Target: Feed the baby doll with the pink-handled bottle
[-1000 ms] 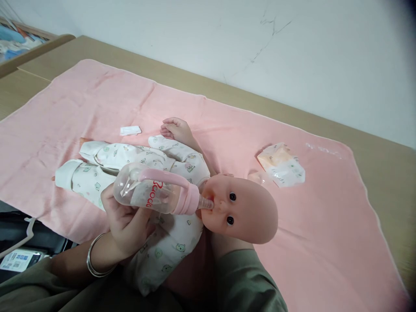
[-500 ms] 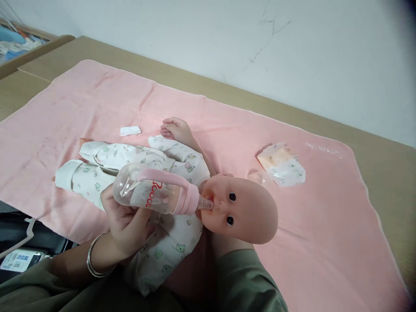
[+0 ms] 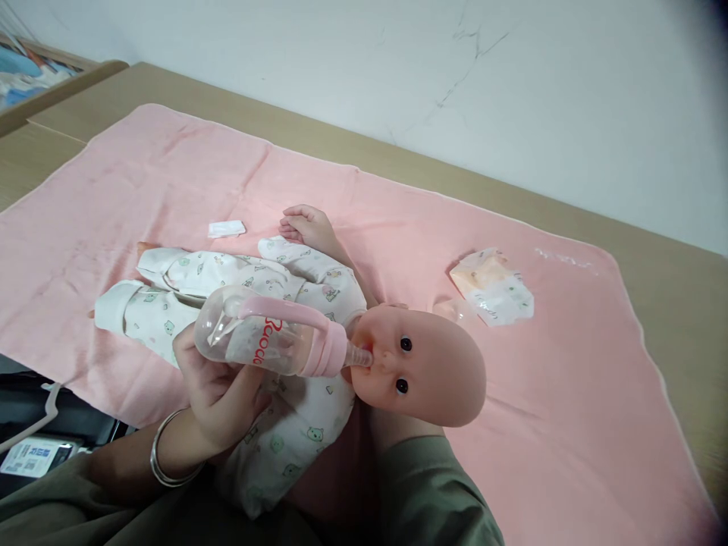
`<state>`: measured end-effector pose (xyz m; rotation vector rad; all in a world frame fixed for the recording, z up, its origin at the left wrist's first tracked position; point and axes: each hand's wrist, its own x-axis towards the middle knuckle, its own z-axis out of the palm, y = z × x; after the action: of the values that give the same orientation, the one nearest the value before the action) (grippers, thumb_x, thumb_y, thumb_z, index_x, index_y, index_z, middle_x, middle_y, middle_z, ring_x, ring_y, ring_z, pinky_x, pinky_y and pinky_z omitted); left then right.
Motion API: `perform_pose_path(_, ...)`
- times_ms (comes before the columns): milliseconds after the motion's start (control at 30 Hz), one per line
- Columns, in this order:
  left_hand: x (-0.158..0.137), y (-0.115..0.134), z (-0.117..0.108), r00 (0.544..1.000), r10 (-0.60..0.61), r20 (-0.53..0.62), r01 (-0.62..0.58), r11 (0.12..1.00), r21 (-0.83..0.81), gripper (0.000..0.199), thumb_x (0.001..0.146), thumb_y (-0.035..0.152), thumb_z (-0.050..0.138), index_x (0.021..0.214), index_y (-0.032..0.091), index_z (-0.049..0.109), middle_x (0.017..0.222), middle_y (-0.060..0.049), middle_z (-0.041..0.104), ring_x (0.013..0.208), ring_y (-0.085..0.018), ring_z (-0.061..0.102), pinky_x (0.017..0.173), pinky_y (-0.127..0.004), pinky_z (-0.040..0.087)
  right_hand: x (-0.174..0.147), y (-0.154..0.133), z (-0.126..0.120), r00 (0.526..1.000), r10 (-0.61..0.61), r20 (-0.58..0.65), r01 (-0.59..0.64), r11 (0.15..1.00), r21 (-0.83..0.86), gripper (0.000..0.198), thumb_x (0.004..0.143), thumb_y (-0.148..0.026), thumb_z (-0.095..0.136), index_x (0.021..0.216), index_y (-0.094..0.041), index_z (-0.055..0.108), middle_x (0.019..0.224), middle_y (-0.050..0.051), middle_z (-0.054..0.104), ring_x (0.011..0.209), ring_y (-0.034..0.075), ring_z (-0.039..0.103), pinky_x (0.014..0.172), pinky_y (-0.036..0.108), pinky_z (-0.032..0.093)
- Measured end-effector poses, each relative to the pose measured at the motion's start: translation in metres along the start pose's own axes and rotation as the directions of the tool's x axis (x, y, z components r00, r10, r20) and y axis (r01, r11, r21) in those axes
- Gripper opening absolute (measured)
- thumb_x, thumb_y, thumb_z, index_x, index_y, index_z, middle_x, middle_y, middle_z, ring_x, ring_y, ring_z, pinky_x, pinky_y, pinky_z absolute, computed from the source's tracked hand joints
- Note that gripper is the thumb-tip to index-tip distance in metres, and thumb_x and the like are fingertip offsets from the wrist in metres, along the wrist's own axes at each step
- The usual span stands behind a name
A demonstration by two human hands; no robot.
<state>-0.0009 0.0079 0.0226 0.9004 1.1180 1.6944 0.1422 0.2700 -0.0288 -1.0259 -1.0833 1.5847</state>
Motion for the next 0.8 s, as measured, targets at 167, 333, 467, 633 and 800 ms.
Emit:
perform_pose_path(167, 0.007, 0.011, 0.014, 0.997, 0.055, -0.055, -0.056, 0.998, -0.007, 0.053, 0.067, 0.031, 0.099, 0.111, 0.033, 0.070, 0.085, -0.003, 0.067, 0.063, -0.021, 0.054, 0.042, -0.031, 0.041, 0.000, -0.001, 0.001, 1.000, 0.013, -0.007, -0.013, 1.000, -0.004, 0.010, 0.092, -0.020, 0.064, 0.102, -0.020, 0.065, 0.091, 0.001, 0.072, 0.080, 0.010, 0.071, 0.076, 0.021, 0.060)
perform_pose_path(333, 0.011, 0.022, 0.023, 0.997, 0.077, 0.001, -0.077, 0.997, 0.024, 0.030, 0.075, 0.028, 0.094, 0.093, 0.027, 0.071, 0.072, -0.001, 0.064, 0.047, -0.014, 0.046, 0.034, -0.029, 0.030, -0.002, -0.003, 0.002, 1.000, 0.007, -0.007, -0.007, 1.000, 0.000, 0.009, 0.092, -0.019, 0.064, 0.101, -0.020, 0.065, 0.092, 0.002, 0.073, 0.081, 0.011, 0.072, 0.076, 0.022, 0.061)
perform_pose_path(467, 0.010, 0.019, 0.021, 0.997, 0.073, -0.033, -0.073, 0.997, 0.017, 0.031, 0.076, 0.024, 0.095, 0.095, 0.027, 0.071, 0.072, -0.001, 0.067, 0.049, -0.015, 0.052, 0.035, -0.027, 0.033, -0.002, -0.003, 0.002, 1.000, 0.010, -0.008, -0.011, 1.000, -0.004, 0.009, 0.094, -0.019, 0.062, 0.102, -0.020, 0.065, 0.092, 0.001, 0.073, 0.081, 0.010, 0.072, 0.076, 0.021, 0.061)
perform_pose_path(633, 0.009, 0.017, 0.021, 0.998, 0.062, -0.013, -0.062, 0.998, -0.028, 0.043, 0.078, 0.024, 0.093, 0.115, 0.037, 0.075, 0.066, 0.003, 0.067, 0.036, -0.012, 0.040, 0.030, -0.028, 0.025, -0.003, -0.003, 0.002, 1.000, 0.014, -0.010, -0.014, 1.000, -0.004, 0.009, 0.093, -0.020, 0.063, 0.102, -0.020, 0.064, 0.092, 0.002, 0.072, 0.081, 0.010, 0.071, 0.077, 0.021, 0.060)
perform_pose_path(800, 0.010, 0.017, 0.021, 0.996, 0.071, -0.046, -0.074, 0.995, -0.069, 0.046, 0.073, 0.027, 0.096, 0.114, 0.041, 0.080, 0.072, 0.001, 0.073, 0.042, -0.016, 0.049, 0.031, -0.030, 0.031, -0.005, -0.005, 0.002, 1.000, 0.013, -0.006, -0.013, 1.000, -0.013, 0.010, 0.093, -0.021, 0.063, 0.103, -0.020, 0.064, 0.094, 0.002, 0.072, 0.082, 0.010, 0.071, 0.076, 0.022, 0.060)
